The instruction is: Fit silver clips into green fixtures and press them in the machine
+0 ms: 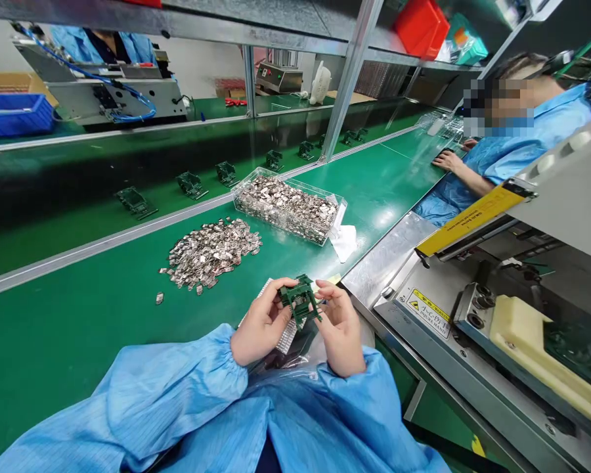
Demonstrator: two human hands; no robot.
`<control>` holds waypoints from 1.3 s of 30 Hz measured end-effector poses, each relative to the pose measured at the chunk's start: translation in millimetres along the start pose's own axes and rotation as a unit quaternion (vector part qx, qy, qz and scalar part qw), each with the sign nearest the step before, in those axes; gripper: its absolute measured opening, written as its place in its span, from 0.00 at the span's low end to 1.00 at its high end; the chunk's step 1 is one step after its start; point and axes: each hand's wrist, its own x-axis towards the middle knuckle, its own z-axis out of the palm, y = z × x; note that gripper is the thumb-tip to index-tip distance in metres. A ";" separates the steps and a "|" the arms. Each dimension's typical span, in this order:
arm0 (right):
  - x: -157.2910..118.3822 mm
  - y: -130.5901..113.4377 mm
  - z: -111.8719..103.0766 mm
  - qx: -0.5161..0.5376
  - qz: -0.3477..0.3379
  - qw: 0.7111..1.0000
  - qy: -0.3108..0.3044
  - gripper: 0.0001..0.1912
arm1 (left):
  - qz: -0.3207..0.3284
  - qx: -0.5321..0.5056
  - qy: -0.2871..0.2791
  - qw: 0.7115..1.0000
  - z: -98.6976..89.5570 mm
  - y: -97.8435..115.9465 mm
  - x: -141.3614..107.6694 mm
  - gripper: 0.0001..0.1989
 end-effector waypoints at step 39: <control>-38.5 -121.4 -320.4 -0.490 0.016 0.849 0.195 0.40 | -0.081 0.082 -0.420 0.900 105.0 44.0 114.5 0.30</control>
